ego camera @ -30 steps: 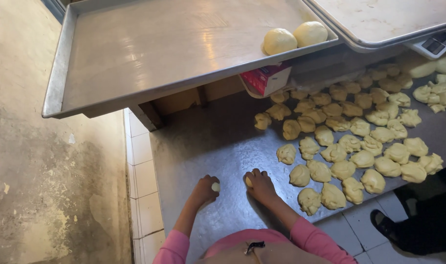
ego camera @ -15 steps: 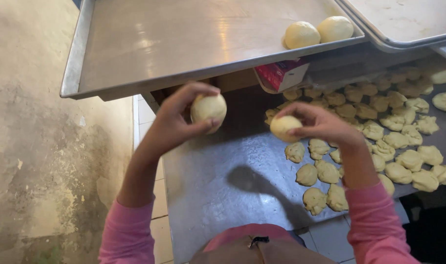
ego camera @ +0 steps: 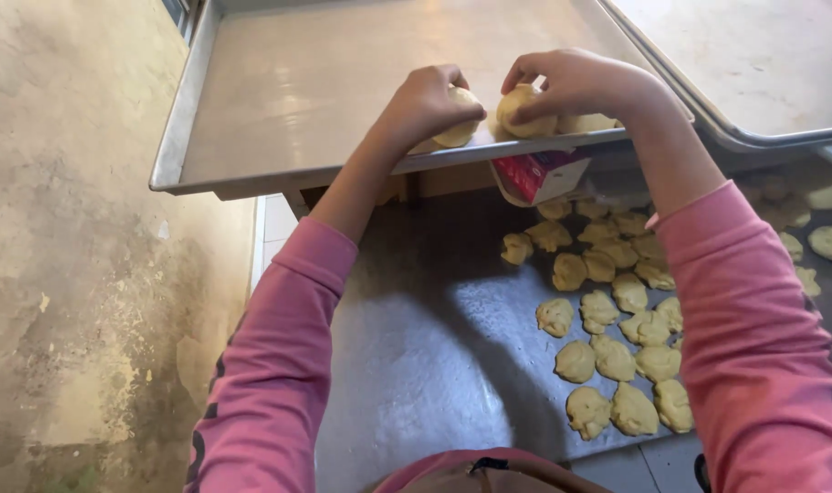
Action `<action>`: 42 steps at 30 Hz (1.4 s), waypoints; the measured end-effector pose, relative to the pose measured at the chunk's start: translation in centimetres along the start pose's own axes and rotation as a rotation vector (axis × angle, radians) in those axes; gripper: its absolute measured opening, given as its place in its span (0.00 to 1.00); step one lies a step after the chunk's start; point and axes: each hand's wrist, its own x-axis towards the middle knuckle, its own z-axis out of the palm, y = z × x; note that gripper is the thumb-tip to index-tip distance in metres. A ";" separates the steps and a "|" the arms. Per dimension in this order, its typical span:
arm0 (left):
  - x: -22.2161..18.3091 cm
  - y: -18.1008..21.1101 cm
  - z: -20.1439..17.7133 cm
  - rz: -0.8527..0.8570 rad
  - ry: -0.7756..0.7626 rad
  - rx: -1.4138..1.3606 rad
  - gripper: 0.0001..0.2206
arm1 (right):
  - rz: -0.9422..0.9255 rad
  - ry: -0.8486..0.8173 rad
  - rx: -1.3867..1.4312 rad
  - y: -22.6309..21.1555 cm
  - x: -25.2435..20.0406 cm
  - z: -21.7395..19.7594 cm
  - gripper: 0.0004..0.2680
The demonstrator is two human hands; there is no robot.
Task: Shaping portions of dough into round balls by hand and arranging them on a metal baking tray.
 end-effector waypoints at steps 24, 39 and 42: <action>-2.6 3.4 2.5 0.104 -0.245 0.306 0.33 | -0.283 0.227 -0.150 2.9 -2.1 4.6 0.20; -5.7 2.1 -0.6 0.353 0.014 0.110 0.21 | -0.291 1.068 0.487 9.4 -9.1 25.3 0.08; -5.7 3.7 0.7 0.367 0.121 0.188 0.18 | -0.135 0.724 0.437 11.7 -7.1 32.6 0.05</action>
